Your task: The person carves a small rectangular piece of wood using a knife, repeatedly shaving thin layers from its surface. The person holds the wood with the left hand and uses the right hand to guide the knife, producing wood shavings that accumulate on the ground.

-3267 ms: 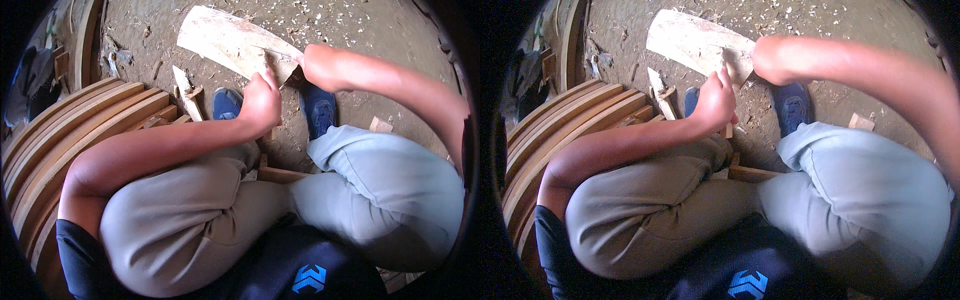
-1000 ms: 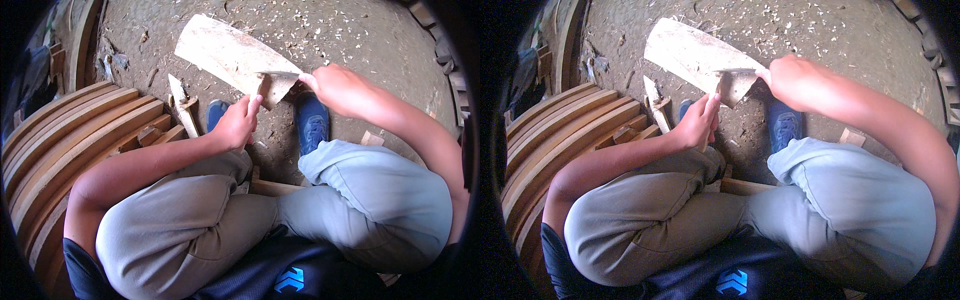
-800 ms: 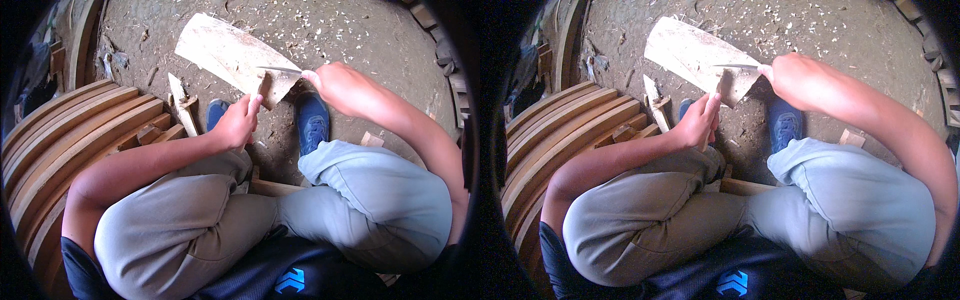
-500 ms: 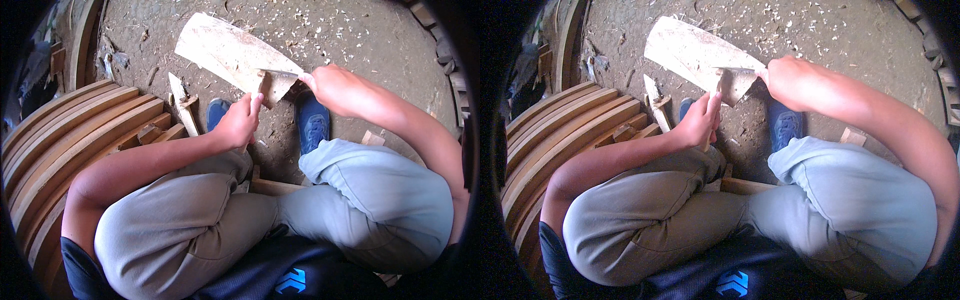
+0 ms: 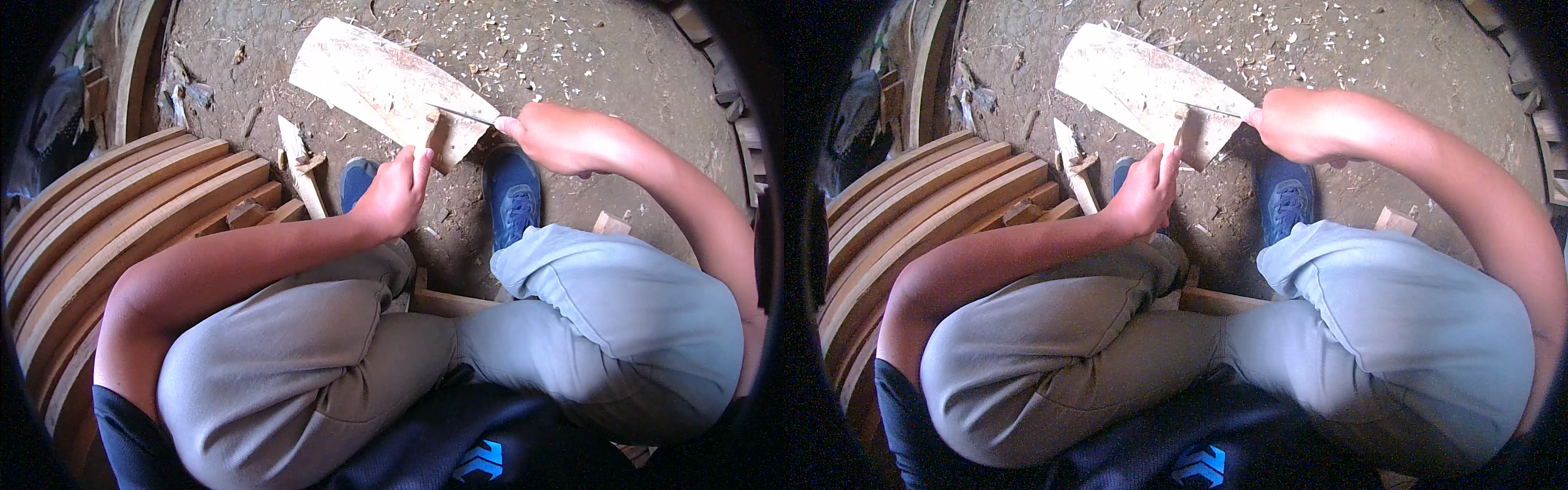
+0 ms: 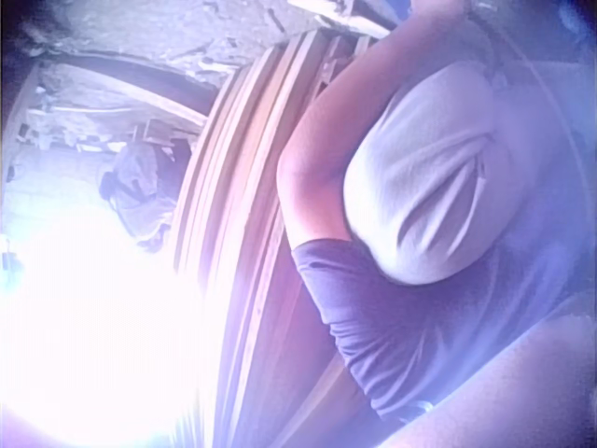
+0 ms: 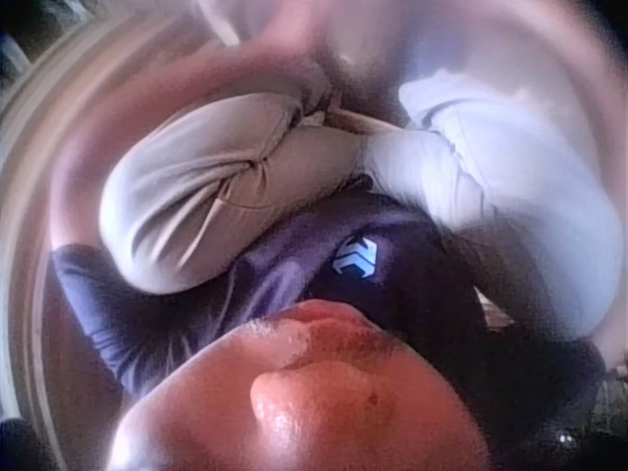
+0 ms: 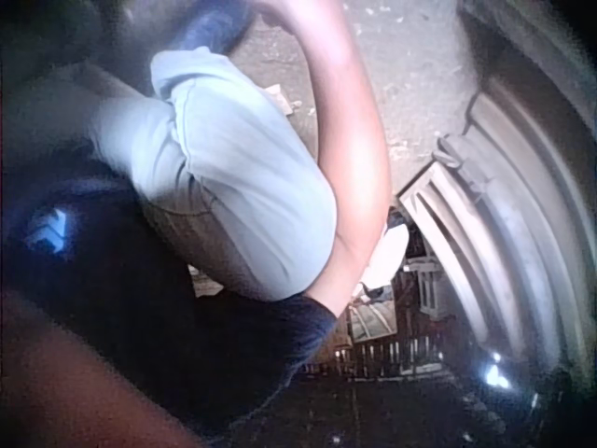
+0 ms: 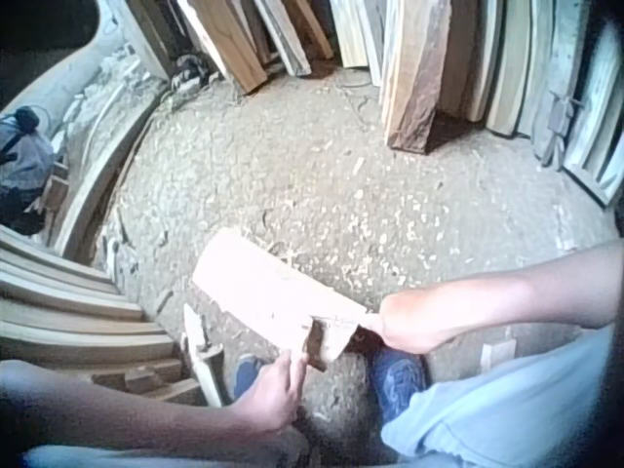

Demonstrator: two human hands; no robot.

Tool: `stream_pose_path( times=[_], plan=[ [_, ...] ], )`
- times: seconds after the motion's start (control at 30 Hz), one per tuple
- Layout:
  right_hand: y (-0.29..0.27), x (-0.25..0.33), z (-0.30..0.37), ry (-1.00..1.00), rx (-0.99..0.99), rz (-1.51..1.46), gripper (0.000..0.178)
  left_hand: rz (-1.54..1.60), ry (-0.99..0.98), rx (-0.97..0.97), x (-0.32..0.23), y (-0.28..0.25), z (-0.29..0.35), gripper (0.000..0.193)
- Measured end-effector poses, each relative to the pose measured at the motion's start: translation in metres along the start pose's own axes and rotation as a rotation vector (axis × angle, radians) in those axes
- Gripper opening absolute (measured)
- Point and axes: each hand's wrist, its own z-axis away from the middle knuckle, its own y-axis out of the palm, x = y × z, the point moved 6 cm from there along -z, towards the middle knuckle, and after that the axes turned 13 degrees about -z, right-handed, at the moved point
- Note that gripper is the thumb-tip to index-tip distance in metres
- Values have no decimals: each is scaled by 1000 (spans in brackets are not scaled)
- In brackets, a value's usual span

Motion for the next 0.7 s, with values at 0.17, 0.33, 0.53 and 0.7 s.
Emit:
stream_pose_path(
  times=[0.17,0.33,0.53,0.7],
  plan=[
    [0,1,1,9,8,-19,64,8,-18,14,-5,-1,1,46],
    [2,4,-2,-53,-9,28,62,-26,-6,-20,-6,-3,2,47],
    [11,17,0,-169,-71,114,55,-103,-41,-52,-6,-2,3,47],
    [17,12,-15,-167,-111,178,47,-192,30,-77,-11,-2,1,46]
  ],
)
